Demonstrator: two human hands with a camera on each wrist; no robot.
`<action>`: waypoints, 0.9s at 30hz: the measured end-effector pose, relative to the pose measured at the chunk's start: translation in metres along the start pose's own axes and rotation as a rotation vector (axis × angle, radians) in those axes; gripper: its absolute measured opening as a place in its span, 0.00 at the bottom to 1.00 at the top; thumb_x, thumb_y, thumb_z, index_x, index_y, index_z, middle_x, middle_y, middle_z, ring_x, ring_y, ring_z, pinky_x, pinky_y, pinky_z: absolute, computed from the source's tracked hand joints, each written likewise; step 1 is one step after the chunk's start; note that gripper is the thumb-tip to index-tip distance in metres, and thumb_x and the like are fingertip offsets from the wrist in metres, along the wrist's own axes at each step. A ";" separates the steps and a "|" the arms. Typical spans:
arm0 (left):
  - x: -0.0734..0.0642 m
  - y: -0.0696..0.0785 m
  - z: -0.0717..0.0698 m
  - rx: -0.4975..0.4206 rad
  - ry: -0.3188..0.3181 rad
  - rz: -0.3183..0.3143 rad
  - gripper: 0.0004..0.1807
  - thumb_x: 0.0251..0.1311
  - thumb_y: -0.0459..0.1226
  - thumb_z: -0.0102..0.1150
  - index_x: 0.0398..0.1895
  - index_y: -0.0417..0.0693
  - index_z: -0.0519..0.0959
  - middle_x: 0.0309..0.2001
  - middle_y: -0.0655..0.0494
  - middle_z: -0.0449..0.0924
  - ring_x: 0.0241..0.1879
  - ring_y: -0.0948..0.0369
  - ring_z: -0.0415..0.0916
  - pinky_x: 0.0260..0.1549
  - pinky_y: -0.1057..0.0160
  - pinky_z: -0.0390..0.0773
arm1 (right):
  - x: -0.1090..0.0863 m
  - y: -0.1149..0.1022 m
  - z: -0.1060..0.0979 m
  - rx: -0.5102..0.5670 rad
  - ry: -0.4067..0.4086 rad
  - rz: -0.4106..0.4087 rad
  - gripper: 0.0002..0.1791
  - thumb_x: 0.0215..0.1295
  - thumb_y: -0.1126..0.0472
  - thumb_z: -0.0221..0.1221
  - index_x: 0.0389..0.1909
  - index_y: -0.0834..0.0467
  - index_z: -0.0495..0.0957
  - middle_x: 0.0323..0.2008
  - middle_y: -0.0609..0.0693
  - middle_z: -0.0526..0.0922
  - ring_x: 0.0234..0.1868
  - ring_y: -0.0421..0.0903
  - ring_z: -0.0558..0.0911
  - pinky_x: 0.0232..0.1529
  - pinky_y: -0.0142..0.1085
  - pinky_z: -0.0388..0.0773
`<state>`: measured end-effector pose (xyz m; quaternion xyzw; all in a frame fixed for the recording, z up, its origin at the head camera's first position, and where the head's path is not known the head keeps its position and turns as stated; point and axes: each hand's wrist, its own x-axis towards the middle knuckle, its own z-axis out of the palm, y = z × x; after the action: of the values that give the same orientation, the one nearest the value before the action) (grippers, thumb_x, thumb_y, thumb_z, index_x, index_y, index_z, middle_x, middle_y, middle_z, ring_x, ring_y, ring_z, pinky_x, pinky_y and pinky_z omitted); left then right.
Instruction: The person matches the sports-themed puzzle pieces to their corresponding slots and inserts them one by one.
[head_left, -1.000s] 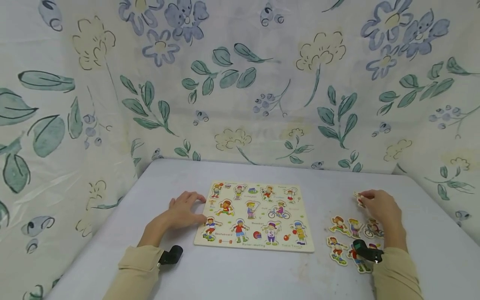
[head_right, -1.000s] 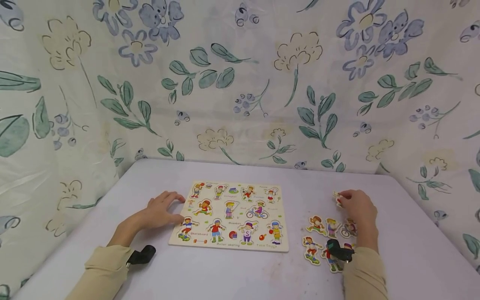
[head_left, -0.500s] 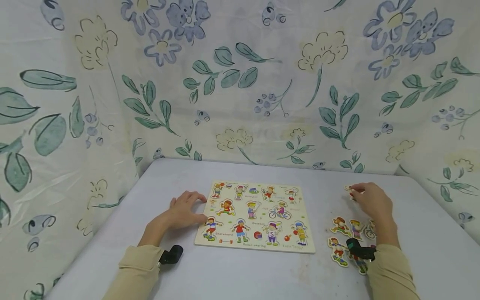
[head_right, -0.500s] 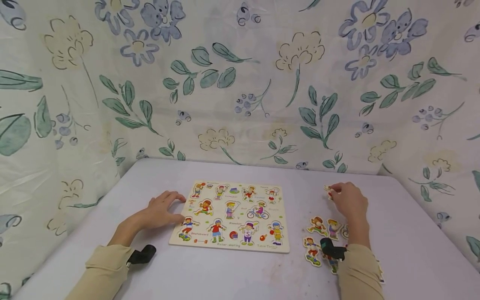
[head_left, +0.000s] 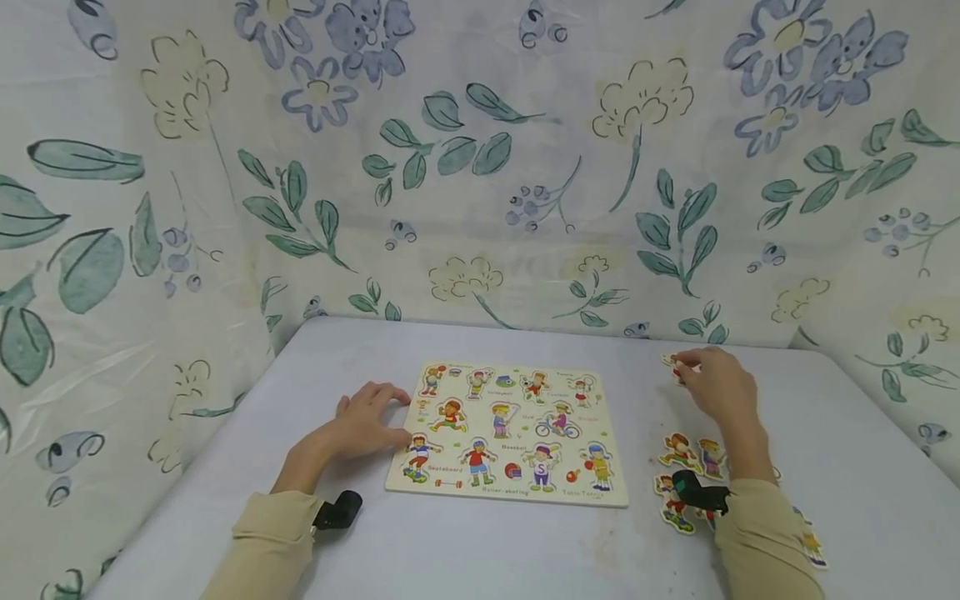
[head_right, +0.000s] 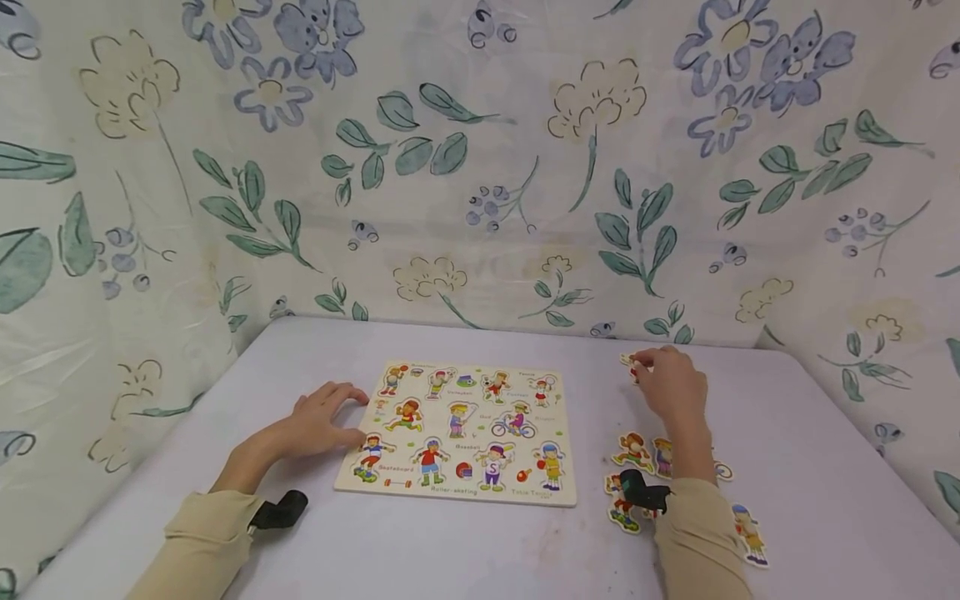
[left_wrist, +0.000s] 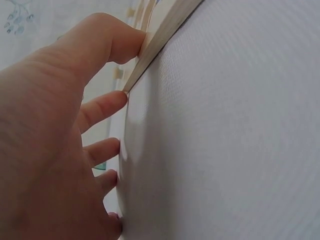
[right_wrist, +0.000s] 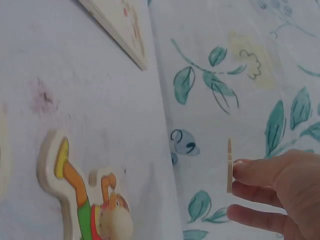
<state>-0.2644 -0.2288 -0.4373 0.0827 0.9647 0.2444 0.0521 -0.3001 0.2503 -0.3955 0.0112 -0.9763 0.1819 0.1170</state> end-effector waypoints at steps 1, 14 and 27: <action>0.000 0.000 0.000 0.001 0.000 0.000 0.29 0.53 0.45 0.67 0.57 0.48 0.71 0.67 0.38 0.62 0.71 0.39 0.53 0.67 0.27 0.36 | 0.001 -0.003 0.001 -0.008 0.005 -0.008 0.16 0.72 0.59 0.54 0.53 0.64 0.80 0.54 0.68 0.77 0.48 0.65 0.77 0.37 0.55 0.75; -0.001 -0.002 0.001 0.006 0.000 0.001 0.29 0.53 0.46 0.66 0.58 0.49 0.71 0.68 0.38 0.61 0.71 0.39 0.52 0.67 0.27 0.37 | 0.001 -0.031 0.005 -0.043 0.052 -0.076 0.14 0.69 0.61 0.58 0.51 0.63 0.82 0.45 0.64 0.81 0.40 0.60 0.78 0.35 0.53 0.76; -0.001 0.000 0.000 0.005 0.004 0.009 0.29 0.51 0.46 0.67 0.57 0.49 0.72 0.67 0.38 0.62 0.71 0.38 0.52 0.67 0.26 0.37 | 0.005 -0.052 0.022 -0.070 0.147 -0.201 0.12 0.67 0.60 0.62 0.48 0.59 0.85 0.43 0.61 0.83 0.35 0.57 0.80 0.31 0.50 0.76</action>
<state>-0.2632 -0.2288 -0.4370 0.0868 0.9651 0.2422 0.0487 -0.3068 0.1937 -0.3961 0.0916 -0.9647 0.1352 0.2064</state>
